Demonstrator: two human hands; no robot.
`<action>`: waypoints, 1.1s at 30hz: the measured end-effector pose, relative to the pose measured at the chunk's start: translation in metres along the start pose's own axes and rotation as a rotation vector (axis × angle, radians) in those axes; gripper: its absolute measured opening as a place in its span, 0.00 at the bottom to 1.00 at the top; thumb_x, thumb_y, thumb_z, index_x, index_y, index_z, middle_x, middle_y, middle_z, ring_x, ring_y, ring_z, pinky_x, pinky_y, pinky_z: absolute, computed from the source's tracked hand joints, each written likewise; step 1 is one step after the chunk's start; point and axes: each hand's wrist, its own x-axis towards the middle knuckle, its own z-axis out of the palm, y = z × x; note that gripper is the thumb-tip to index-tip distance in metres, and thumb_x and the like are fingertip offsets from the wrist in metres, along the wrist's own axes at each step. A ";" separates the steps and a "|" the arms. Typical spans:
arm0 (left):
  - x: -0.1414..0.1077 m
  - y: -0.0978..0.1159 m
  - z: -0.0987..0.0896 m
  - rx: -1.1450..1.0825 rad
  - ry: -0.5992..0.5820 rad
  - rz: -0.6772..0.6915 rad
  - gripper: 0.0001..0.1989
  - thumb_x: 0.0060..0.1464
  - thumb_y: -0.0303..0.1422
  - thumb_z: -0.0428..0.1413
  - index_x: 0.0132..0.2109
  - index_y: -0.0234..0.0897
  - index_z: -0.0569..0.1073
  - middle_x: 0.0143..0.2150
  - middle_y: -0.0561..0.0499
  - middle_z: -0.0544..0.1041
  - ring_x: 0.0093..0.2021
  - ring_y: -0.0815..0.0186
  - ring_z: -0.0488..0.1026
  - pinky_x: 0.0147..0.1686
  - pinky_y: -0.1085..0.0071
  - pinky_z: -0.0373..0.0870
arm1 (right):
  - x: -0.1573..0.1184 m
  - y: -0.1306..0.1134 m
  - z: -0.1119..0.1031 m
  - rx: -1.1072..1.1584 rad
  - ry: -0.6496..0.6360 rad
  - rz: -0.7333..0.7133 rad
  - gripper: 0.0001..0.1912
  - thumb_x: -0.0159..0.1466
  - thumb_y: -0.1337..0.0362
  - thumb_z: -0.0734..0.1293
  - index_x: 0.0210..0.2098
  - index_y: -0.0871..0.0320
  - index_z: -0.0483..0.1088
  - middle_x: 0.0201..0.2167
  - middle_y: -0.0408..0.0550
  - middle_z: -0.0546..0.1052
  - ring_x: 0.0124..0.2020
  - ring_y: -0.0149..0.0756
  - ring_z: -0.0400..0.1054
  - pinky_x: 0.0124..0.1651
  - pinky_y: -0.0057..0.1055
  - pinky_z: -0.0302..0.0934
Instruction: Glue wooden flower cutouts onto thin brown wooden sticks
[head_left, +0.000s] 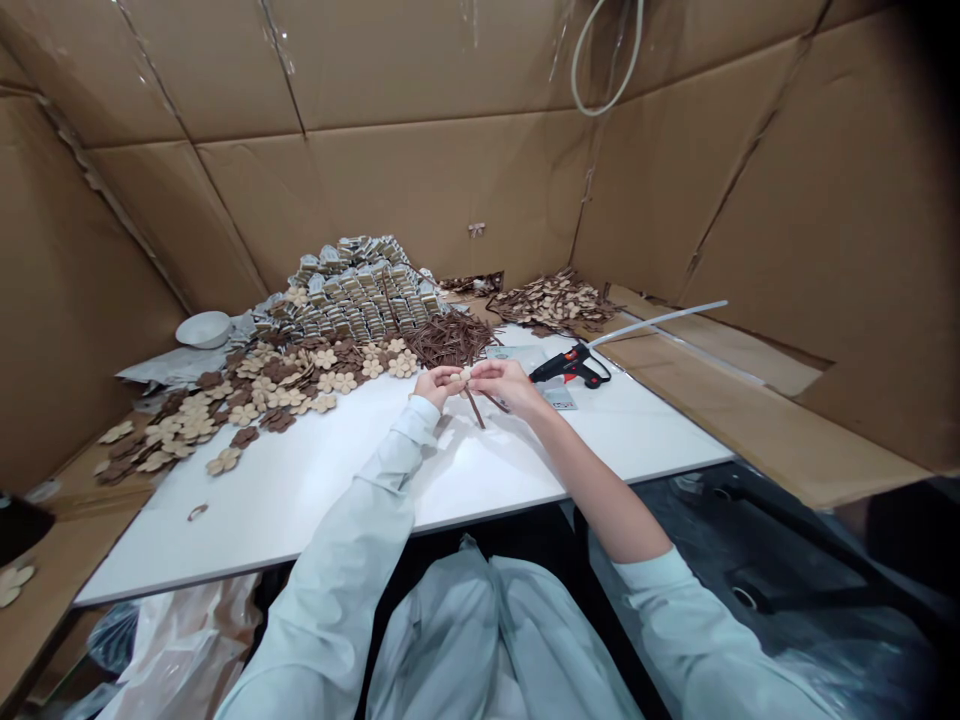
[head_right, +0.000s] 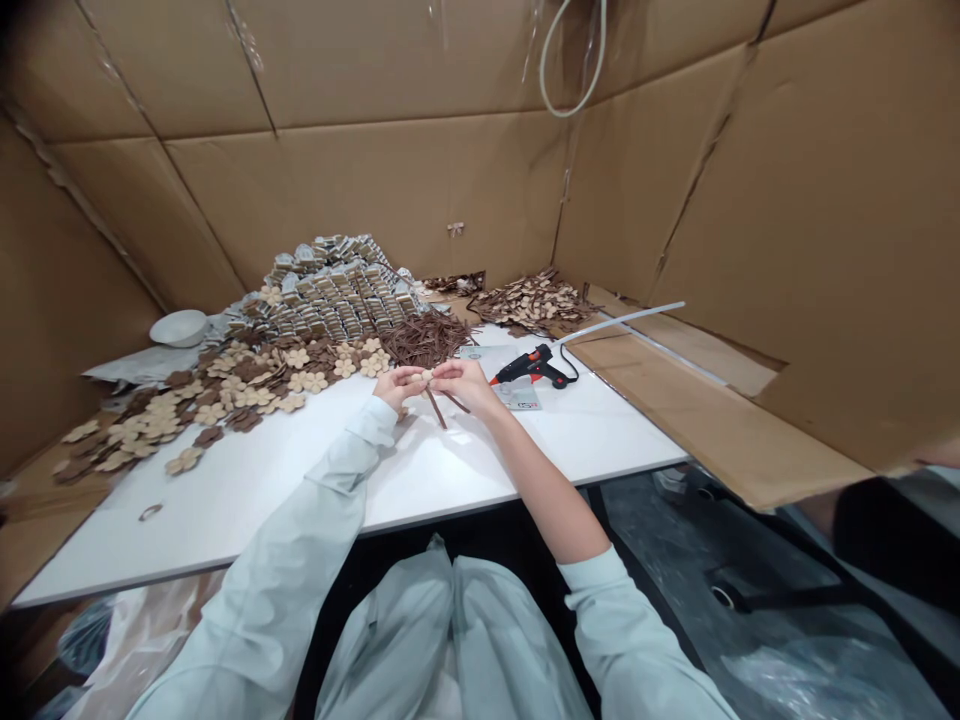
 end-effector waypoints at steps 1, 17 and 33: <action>0.000 0.001 -0.001 -0.013 -0.002 0.001 0.21 0.21 0.33 0.64 0.29 0.32 0.70 0.22 0.52 0.73 0.24 0.68 0.68 0.33 0.67 0.65 | 0.000 0.000 0.000 0.006 -0.015 0.002 0.13 0.38 0.68 0.71 0.24 0.60 0.68 0.19 0.42 0.72 0.23 0.29 0.67 0.29 0.26 0.62; 0.010 -0.005 -0.005 0.039 0.061 -0.038 0.19 0.40 0.37 0.57 0.43 0.37 0.69 0.38 0.48 0.75 0.35 0.65 0.71 0.33 0.69 0.66 | 0.004 0.002 -0.004 -0.093 0.181 -0.041 0.11 0.39 0.68 0.68 0.24 0.61 0.68 0.21 0.43 0.72 0.23 0.28 0.65 0.29 0.26 0.60; 0.040 -0.018 -0.101 -0.005 0.834 -0.009 0.06 0.33 0.22 0.59 0.26 0.29 0.72 0.27 0.46 0.75 0.29 0.66 0.73 0.33 0.71 0.71 | 0.011 -0.036 0.013 -0.601 -0.520 0.270 0.08 0.38 0.73 0.66 0.21 0.62 0.70 0.17 0.43 0.71 0.21 0.29 0.64 0.26 0.26 0.60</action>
